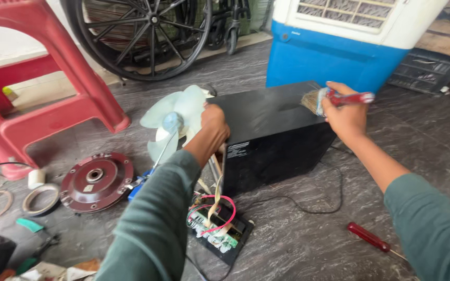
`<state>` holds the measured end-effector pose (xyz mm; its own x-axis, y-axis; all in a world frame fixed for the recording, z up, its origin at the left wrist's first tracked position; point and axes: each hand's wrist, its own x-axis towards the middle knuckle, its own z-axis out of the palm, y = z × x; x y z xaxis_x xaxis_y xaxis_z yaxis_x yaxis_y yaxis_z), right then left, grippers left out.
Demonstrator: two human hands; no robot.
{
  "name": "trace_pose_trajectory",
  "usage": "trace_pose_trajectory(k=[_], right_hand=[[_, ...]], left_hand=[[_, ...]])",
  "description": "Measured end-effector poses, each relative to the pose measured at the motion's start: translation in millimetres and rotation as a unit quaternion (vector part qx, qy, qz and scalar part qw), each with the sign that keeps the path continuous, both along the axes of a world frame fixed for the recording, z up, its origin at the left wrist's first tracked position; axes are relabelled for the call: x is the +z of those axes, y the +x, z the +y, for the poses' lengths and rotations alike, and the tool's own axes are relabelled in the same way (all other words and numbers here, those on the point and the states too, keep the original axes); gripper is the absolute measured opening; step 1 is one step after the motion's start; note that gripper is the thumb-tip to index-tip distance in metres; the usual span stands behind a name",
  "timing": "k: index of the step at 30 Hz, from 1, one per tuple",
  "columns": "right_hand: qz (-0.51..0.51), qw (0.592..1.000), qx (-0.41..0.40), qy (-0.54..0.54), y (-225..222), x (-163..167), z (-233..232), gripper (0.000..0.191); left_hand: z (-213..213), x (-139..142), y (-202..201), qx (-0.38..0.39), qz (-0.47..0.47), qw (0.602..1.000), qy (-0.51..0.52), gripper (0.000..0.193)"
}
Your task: The person uses a brush to clean dust from several disassembled electronic components on the floor. They brush the motor housing, a fan motor casing, and the top of a black power supply unit.
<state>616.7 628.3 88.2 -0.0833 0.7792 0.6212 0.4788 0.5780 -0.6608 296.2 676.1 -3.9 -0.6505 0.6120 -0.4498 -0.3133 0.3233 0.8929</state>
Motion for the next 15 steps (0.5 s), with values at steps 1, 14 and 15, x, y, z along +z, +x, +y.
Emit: trace_pose_trajectory(k=[1,14,15], right_hand=[[0.015,0.999,0.042,-0.018,-12,-6,1,0.037],[-0.078,0.993,-0.016,0.085,-42,0,45,0.038],[-0.14,0.976,-0.05,0.16,-42,-1,45,0.038]], left_hand=[[4,5,-1,-0.006,0.028,0.998,-0.061,0.074],[-6,-8,-7,-0.106,0.097,0.989,0.04,0.075],[-5,-14,-7,-0.11,0.084,0.989,0.061,0.076]])
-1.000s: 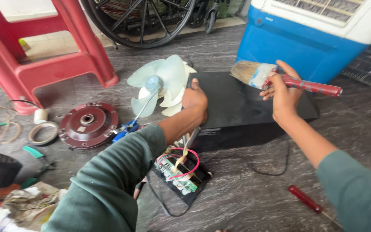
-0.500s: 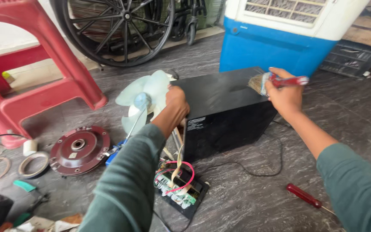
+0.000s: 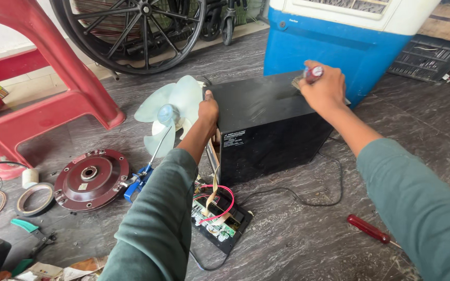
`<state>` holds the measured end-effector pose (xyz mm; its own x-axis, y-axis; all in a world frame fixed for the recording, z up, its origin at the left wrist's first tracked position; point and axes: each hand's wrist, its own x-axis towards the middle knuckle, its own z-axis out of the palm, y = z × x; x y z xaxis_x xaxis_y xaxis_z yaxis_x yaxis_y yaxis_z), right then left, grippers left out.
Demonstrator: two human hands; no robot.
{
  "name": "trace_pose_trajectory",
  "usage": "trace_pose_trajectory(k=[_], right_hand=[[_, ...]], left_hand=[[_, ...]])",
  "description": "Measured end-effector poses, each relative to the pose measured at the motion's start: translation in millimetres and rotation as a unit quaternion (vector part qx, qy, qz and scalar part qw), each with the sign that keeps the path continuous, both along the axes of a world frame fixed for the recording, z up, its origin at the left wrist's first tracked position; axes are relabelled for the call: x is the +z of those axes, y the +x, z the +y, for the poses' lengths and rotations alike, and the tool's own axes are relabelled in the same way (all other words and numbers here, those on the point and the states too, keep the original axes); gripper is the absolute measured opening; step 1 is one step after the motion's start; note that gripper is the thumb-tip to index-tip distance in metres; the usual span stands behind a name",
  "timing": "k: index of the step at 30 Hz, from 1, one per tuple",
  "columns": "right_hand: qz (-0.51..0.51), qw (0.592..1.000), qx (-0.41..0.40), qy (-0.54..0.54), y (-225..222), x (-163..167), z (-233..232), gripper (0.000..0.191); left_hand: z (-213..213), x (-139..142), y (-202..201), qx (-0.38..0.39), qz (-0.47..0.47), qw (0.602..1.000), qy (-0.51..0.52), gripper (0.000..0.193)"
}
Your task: The person uses a brush to clean dust from several disassembled electronic components on the floor. They brush the motor housing, a fan motor casing, and the top of a black power supply unit.
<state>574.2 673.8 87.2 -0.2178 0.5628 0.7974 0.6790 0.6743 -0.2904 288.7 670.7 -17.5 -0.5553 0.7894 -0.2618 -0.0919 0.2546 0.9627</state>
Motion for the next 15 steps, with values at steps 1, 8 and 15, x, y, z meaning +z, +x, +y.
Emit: trace_pose_trajectory(k=[1,8,15], right_hand=[[-0.062,0.995,-0.033,0.078,-4,-2,-2,0.038],[0.05,0.845,0.255,-0.467,-67,30,-22,0.063],[0.091,0.799,0.132,-0.58,-29,47,16,0.049]], left_hand=[[0,-6,1,-0.006,-0.016,1.0,0.019,0.078],[1,-15,3,0.012,-0.19,0.979,0.069,0.081],[-4,-13,3,0.009,-0.066,0.997,0.033,0.08]])
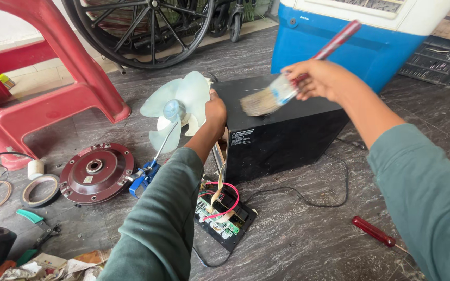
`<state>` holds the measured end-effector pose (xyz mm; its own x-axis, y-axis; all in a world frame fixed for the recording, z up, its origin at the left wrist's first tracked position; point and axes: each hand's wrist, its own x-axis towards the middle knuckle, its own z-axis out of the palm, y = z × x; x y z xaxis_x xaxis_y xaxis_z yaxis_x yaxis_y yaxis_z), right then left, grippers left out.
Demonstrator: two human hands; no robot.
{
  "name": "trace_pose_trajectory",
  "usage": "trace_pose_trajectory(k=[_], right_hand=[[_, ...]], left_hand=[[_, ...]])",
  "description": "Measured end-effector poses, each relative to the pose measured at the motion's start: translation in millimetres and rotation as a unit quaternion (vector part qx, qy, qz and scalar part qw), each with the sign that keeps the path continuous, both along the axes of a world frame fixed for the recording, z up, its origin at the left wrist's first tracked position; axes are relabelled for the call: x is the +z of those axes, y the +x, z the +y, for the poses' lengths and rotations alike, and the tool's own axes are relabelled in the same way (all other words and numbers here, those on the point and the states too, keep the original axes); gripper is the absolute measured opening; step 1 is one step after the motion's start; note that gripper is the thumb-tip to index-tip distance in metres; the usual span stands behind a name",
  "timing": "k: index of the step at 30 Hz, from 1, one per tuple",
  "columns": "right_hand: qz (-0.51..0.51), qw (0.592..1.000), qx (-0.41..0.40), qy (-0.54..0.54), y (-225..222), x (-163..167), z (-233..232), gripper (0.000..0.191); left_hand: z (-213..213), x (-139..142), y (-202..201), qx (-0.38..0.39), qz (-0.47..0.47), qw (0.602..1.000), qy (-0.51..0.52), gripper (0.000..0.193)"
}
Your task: The person uses a brush to clean dust from several disassembled electronic components on the floor. They brush the motor housing, a fan motor casing, and the top of a black power supply unit.
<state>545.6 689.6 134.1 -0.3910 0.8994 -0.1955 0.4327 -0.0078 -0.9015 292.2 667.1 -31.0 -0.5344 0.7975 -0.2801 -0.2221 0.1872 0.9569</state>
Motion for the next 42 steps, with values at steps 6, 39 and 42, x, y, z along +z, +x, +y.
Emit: trace_pose_trajectory(k=[6,39,42], right_hand=[[-0.036,0.948,-0.211,0.236,44,-7,16,0.026],[-0.319,0.807,-0.136,0.477,76,-8,-6,0.03],[-0.339,0.84,-0.116,0.407,45,-14,-21,0.033]], left_hand=[[6,-7,0,0.032,0.061,0.997,-0.018,0.078],[-7,8,-3,0.01,0.231,0.971,-0.066,0.067],[-10,10,-1,0.009,0.244,0.968,-0.056,0.068]])
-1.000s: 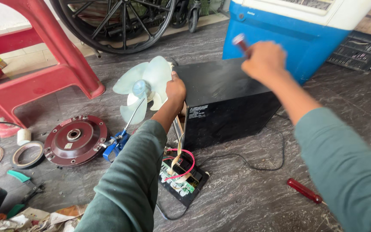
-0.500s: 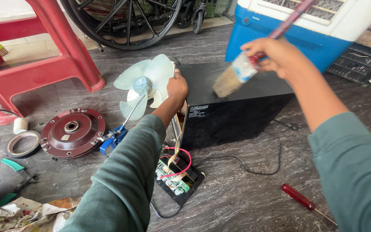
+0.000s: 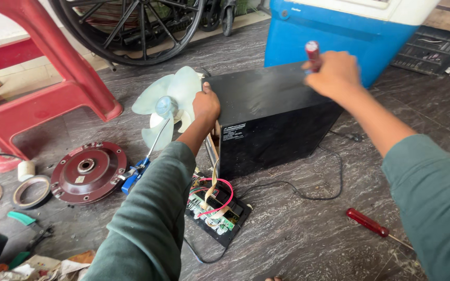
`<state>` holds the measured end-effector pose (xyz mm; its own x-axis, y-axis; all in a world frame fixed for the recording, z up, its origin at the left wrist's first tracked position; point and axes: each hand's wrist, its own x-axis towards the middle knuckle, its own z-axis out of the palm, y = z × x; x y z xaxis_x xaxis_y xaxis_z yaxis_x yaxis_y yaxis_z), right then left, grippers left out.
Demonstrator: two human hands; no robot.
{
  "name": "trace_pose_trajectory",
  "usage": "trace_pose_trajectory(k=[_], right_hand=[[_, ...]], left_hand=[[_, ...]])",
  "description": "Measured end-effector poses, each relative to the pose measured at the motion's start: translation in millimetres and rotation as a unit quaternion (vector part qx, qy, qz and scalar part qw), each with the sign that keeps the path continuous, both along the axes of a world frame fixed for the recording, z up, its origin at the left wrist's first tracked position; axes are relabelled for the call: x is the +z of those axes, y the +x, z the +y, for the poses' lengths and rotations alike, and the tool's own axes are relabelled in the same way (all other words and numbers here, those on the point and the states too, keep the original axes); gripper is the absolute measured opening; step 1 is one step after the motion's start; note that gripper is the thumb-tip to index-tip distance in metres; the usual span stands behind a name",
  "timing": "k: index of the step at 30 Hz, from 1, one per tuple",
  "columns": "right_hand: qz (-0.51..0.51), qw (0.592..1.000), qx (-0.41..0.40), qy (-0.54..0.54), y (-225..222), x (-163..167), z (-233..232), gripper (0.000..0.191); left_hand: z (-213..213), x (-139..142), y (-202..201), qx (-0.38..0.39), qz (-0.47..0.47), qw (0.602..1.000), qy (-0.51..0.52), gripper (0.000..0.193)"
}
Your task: The person uses a brush to clean dust from several disassembled electronic components on the floor. They brush the motor housing, a fan motor casing, and the top of a black power supply unit.
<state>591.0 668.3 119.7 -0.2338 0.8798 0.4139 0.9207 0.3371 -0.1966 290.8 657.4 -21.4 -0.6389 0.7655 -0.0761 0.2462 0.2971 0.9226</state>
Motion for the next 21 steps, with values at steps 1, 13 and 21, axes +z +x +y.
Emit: trace_pose_trajectory(k=[1,13,21], right_hand=[[0.028,0.998,0.052,-0.005,-11,3,-4,0.032],[0.448,0.752,0.133,-0.465,-74,-25,8,0.035],[0.318,0.939,-0.032,-0.125,1,5,36,0.021]], left_hand=[[-1,-1,0,0.001,0.001,1.0,0.003,0.068],[16,-12,-4,0.013,0.033,0.999,0.019,0.072],[15,-12,-6,-0.022,0.039,0.999,-0.003,0.068]])
